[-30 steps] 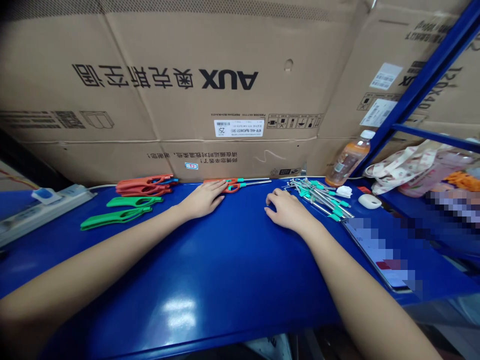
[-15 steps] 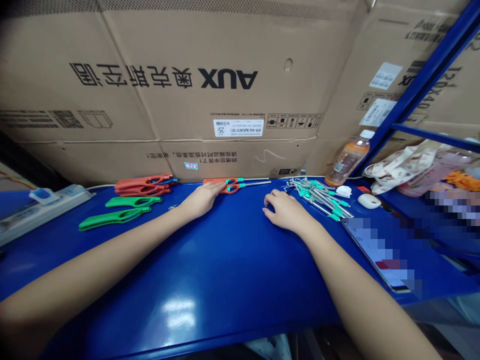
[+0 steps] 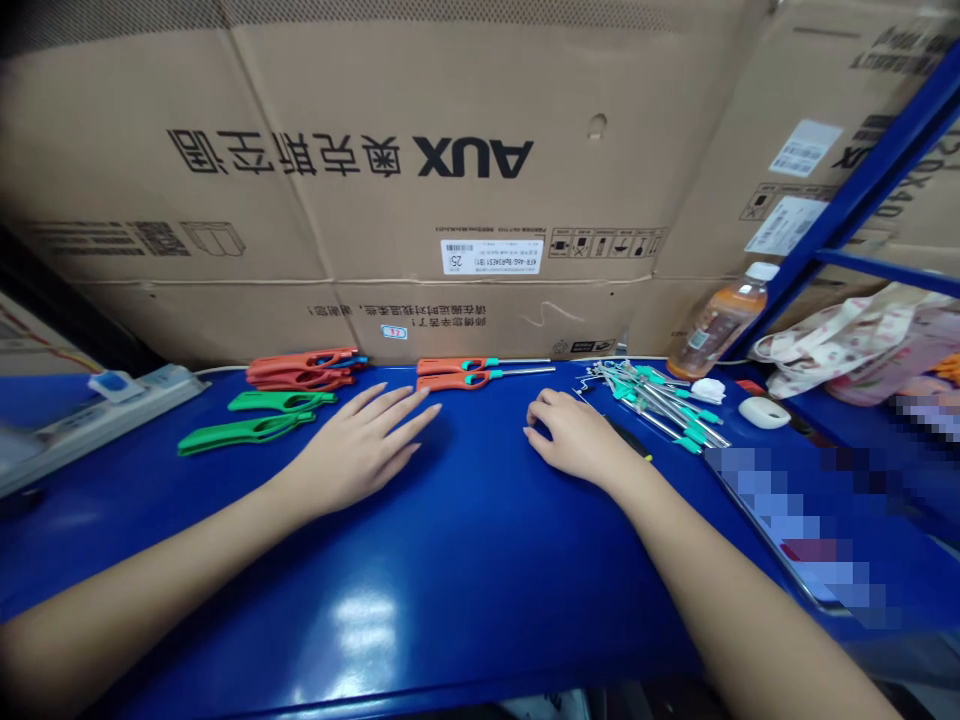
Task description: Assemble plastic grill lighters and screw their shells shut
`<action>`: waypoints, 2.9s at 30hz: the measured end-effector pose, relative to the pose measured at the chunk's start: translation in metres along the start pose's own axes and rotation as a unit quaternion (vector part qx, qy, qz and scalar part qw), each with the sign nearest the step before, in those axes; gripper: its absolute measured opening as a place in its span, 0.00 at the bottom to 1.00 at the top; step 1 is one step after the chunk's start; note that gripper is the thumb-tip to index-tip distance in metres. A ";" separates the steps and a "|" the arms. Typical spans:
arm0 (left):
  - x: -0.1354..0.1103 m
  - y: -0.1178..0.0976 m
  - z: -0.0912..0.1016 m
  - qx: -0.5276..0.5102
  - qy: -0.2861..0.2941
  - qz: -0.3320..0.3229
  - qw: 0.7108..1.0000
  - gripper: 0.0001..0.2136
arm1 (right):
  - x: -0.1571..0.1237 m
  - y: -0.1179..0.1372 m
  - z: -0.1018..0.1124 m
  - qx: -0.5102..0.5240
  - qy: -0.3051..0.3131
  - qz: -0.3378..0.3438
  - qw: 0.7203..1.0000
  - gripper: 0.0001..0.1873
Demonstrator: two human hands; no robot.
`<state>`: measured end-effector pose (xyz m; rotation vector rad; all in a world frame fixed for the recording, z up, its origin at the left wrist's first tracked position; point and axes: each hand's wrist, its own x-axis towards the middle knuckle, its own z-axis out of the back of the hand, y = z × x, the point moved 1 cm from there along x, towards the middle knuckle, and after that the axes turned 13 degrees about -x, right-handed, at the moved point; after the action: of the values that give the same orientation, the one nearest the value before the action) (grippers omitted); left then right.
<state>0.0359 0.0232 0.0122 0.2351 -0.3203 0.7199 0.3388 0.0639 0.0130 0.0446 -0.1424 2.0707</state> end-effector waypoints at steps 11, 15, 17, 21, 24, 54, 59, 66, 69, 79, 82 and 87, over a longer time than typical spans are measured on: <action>-0.071 0.077 0.046 0.055 0.116 0.268 0.955 0.12 | 0.000 0.029 -0.005 0.062 0.033 0.036 0.997 0.08; -0.082 0.088 0.045 0.061 0.133 0.313 0.938 0.12 | 0.000 0.028 -0.008 0.075 0.039 0.045 0.995 0.09; -0.086 0.092 0.041 0.059 0.136 0.337 0.930 0.12 | 0.001 0.028 -0.008 0.078 0.041 0.046 0.995 0.10; -0.089 0.102 0.035 0.033 0.143 0.355 0.923 0.09 | 0.000 0.028 -0.007 0.077 0.042 0.050 0.995 0.10; -0.087 0.104 0.033 -0.010 0.141 0.338 0.931 0.07 | -0.001 0.028 -0.006 0.072 0.041 0.053 0.995 0.10; -0.040 -0.023 -0.011 -0.315 0.007 0.062 0.947 0.16 | -0.008 0.084 -0.015 0.131 -0.047 0.266 0.954 0.09; -0.043 -0.010 -0.013 -0.391 -0.020 0.116 0.913 0.16 | -0.006 0.073 -0.013 0.136 -0.034 0.241 0.960 0.06; -0.042 -0.004 -0.016 -0.410 -0.021 0.127 0.903 0.16 | -0.007 0.064 -0.008 0.184 -0.028 0.184 0.965 0.09; -0.042 -0.004 -0.016 -0.413 -0.023 0.144 0.899 0.16 | -0.006 0.062 -0.006 0.202 -0.062 0.148 0.966 0.08; -0.044 -0.001 -0.017 -0.424 -0.041 0.176 0.888 0.17 | -0.006 0.053 -0.002 0.115 -0.122 0.111 0.980 0.07; -0.044 -0.001 -0.018 -0.422 -0.046 0.190 0.885 0.18 | -0.007 0.053 -0.001 0.097 -0.112 0.128 0.981 0.07; -0.044 0.001 -0.019 -0.417 -0.046 0.187 0.888 0.19 | -0.008 0.054 -0.001 0.054 -0.111 0.145 0.982 0.07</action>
<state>0.0083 0.0032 -0.0212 -0.6328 -0.7491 0.8880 0.2953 0.0313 0.0066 0.3399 -0.1811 2.3592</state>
